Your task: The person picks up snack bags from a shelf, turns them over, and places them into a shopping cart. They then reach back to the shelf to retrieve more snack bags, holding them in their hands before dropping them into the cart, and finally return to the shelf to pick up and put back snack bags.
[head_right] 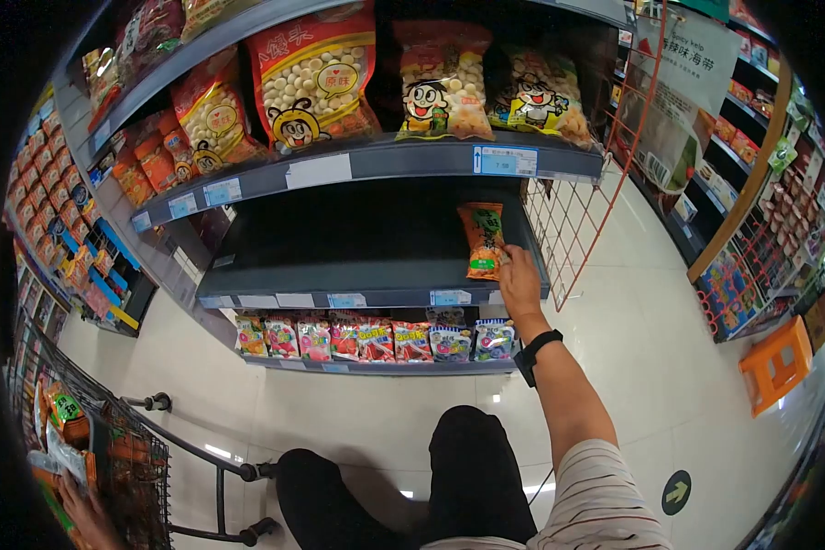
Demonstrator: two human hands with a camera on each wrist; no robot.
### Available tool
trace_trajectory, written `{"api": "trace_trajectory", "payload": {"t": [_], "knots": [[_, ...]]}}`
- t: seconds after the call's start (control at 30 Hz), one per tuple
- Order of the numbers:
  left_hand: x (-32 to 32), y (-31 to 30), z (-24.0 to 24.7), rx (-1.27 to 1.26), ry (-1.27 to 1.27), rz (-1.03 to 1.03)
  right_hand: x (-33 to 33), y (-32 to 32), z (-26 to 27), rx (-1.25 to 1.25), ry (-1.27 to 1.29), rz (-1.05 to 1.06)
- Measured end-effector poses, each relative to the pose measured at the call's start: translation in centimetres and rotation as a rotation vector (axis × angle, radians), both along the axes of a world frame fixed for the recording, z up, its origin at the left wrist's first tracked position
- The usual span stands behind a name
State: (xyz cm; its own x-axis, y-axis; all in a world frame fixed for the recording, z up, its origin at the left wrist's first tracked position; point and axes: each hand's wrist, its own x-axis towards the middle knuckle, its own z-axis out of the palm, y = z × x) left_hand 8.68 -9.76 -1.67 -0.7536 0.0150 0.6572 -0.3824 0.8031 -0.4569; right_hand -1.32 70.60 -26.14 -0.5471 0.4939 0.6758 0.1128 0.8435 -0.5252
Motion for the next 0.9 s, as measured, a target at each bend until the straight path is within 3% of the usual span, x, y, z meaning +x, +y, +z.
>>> {"api": "trace_trajectory", "payload": {"t": [0.1, 0.2, 0.23, 0.3, 0.33, 0.43, 0.5, 0.67, 0.73, 0.83, 0.9], "knots": [[-3.2, -9.5, -4.6, 0.189, 0.114, -0.064, 0.0, 0.1, -0.2, 0.008, 0.015, 0.022], [-2.8, -8.4, -4.7, 0.230, 0.140, -0.110, -0.8, 1.8, -1.5, 0.001, -0.104, -0.073], [-2.2, -8.1, -4.7, 0.208, 0.164, -0.179, -1.2, 1.9, -1.2, -0.116, -0.193, -0.141], [-1.6, -5.0, -4.1, 0.208, 0.216, -0.265, -1.9, 3.8, -2.3, -0.124, -0.232, -0.099], [-1.1, -3.0, -3.3, 0.160, 0.209, -0.274, -1.9, 4.6, -3.4, -0.262, -0.112, 0.042], [-0.4, -1.4, -2.5, 0.261, 0.186, -0.258, -1.9, 7.2, -4.2, -0.119, -0.167, 0.133], [-0.2, -2.2, -2.8, 0.288, 0.221, -0.289, -2.5, 9.6, -6.2, -0.058, -0.074, 0.201], [0.7, -3.0, -2.2, 0.370, 0.267, -0.282, -2.5, 8.5, -4.3, -0.123, -0.076, 0.238], [0.8, -2.7, -1.8, 0.402, 0.266, -0.297, -2.4, 8.4, -4.2, -0.019, -0.075, 0.165], [0.5, -2.5, -1.6, 0.338, 0.250, -0.318, -1.2, 4.9, -2.6, 0.133, -0.027, 0.169], [0.1, -2.2, -1.7, 0.231, 0.233, -0.271, -0.4, 0.5, -1.0, 0.062, 0.044, 0.243]]}}
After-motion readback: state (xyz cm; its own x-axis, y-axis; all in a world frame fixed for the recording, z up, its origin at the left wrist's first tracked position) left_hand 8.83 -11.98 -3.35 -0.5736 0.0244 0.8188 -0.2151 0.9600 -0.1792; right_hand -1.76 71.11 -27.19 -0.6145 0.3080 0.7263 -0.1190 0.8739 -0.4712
